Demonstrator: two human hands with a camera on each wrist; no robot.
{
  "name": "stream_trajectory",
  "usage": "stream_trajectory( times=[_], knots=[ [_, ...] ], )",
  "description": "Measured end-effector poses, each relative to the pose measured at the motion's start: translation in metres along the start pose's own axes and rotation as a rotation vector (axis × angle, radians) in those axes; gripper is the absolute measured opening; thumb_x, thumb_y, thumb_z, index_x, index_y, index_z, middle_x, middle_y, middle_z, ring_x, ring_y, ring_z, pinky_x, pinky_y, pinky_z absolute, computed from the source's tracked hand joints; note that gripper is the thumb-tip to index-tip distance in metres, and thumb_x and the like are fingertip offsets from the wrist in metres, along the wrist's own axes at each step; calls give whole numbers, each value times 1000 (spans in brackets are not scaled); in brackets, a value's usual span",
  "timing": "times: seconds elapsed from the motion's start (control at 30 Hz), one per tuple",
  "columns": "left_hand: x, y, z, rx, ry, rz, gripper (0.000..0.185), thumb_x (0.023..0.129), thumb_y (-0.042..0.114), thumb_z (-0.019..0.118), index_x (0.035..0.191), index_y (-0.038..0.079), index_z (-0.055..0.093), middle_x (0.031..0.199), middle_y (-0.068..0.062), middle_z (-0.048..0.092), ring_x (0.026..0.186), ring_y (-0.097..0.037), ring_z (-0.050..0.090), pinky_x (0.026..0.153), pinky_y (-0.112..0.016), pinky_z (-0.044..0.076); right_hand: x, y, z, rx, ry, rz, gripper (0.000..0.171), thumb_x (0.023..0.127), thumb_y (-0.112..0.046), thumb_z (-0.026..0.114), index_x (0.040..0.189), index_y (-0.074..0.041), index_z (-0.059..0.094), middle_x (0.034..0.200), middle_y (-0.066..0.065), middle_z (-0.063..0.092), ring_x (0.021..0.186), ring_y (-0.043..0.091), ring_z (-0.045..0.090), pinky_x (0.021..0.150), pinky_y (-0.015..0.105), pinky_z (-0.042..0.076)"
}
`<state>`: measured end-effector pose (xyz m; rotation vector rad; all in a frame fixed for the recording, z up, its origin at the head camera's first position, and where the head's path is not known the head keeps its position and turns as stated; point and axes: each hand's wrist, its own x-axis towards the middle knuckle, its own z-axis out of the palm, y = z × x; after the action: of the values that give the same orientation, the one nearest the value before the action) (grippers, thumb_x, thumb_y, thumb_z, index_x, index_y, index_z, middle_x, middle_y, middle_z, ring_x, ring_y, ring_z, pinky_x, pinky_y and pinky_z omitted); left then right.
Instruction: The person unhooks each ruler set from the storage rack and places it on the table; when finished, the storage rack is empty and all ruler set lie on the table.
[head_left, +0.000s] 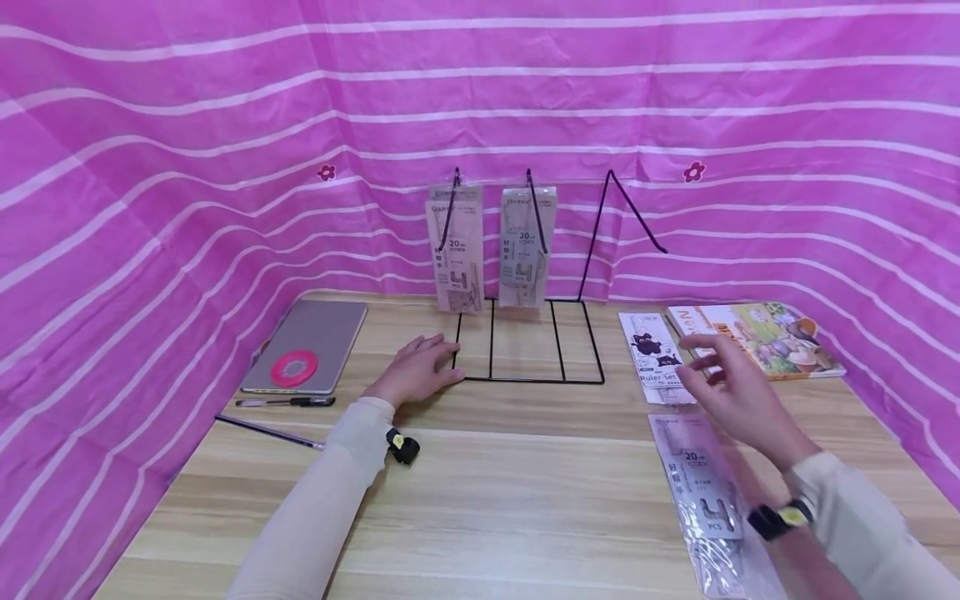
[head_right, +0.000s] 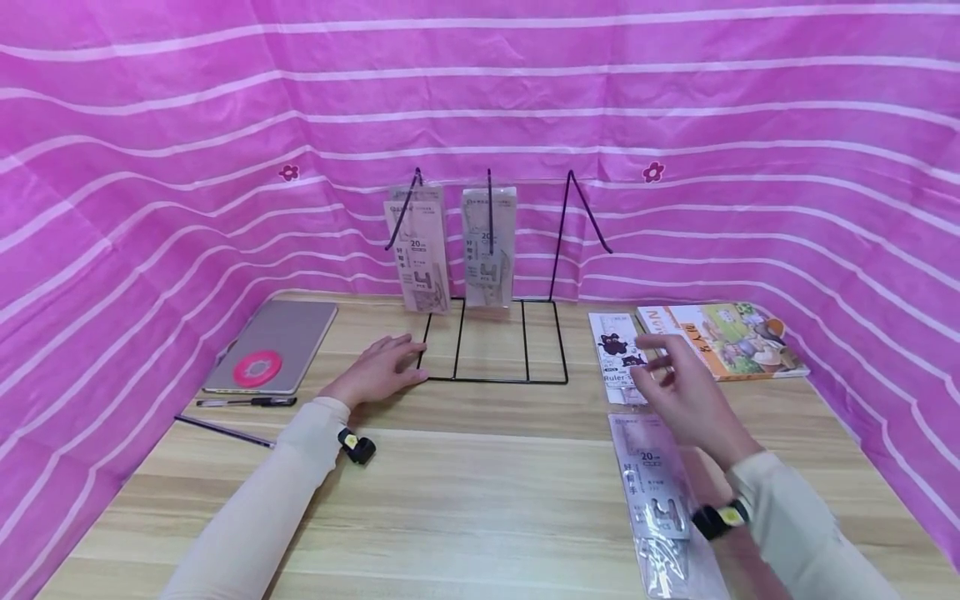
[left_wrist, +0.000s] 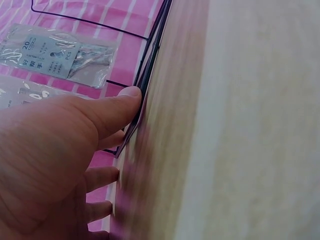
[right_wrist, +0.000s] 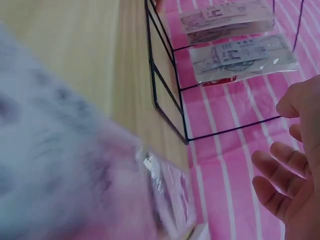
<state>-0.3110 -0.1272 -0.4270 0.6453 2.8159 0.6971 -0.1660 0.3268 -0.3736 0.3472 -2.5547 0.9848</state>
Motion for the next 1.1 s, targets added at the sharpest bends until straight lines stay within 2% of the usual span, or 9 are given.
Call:
stream_trajectory(
  times=[0.1, 0.17, 0.23, 0.33, 0.47, 0.57, 0.67, 0.8, 1.1],
  knots=[
    [0, 0, 1, -6, -1, -3, 65, 103, 51, 62, 159, 21, 47, 174, -14, 27, 161, -47, 15, 132, -64, 10, 28, 1, 15, 26, -22, -3, 42, 102, -10, 68, 141, -5, 55, 134, 14, 63, 100, -4, 62, 79, 12, 52],
    [0, 0, 1, -12, -1, -6, 65, 103, 51, 62, 159, 21, 47, 175, -14, 26, 162, -47, 15, 132, -64, 10, 47, 1, 27, 51, -56, -3, 44, 102, -11, 68, 143, -4, 53, 139, 16, 61, 107, 7, 66, 83, 15, 53],
    [0, 0, 1, -16, -4, -7, 65, 103, 51, 62, 159, 21, 47, 175, -13, 26, 162, -46, 15, 132, -64, 10, 65, 0, 38, 76, -114, 5, 48, 102, -12, 68, 146, -4, 51, 146, 18, 57, 116, 23, 67, 90, 25, 56],
    [-1, 1, -1, -18, -8, -9, 66, 103, 51, 63, 159, 21, 47, 175, -13, 25, 162, -46, 14, 132, -64, 9, 90, -5, 53, 98, -252, 48, 55, 103, -19, 68, 152, -9, 45, 156, 20, 45, 133, 43, 57, 103, 48, 56],
    [-1, 1, -1, -16, -5, -9, 66, 103, 52, 63, 159, 21, 47, 175, -13, 25, 162, -47, 14, 132, -64, 9, 121, -14, 75, 103, -369, 29, 58, 101, -19, 70, 152, -9, 44, 158, 24, 36, 141, 48, 44, 111, 66, 46],
    [-1, 0, 1, -12, -2, -6, 66, 103, 52, 62, 159, 21, 47, 175, -14, 25, 161, -48, 15, 132, -64, 9, 142, -20, 93, 120, -351, -4, 58, 99, -14, 72, 151, -7, 46, 156, 25, 36, 139, 46, 41, 114, 67, 41],
    [-3, -1, 3, -8, -7, -6, 67, 103, 53, 62, 159, 21, 47, 175, -14, 25, 161, -48, 15, 132, -64, 9, 156, -27, 107, 146, -324, 21, 58, 98, -12, 71, 151, -9, 47, 157, 24, 35, 142, 47, 39, 117, 68, 38],
    [-5, 0, 4, -4, 0, -7, 67, 102, 52, 63, 159, 21, 47, 175, -14, 26, 161, -48, 15, 132, -63, 10, 168, -36, 120, 176, -293, 59, 56, 98, -12, 70, 150, -13, 49, 161, 23, 33, 146, 51, 41, 114, 68, 43],
    [-4, 1, 3, -2, 20, 4, 64, 103, 50, 63, 158, 20, 49, 173, -15, 28, 160, -49, 17, 132, -63, 10, 182, -54, 130, 294, -186, 88, 47, 100, -9, 69, 144, -5, 53, 147, 22, 48, 134, 42, 54, 110, 59, 52]
  ],
)
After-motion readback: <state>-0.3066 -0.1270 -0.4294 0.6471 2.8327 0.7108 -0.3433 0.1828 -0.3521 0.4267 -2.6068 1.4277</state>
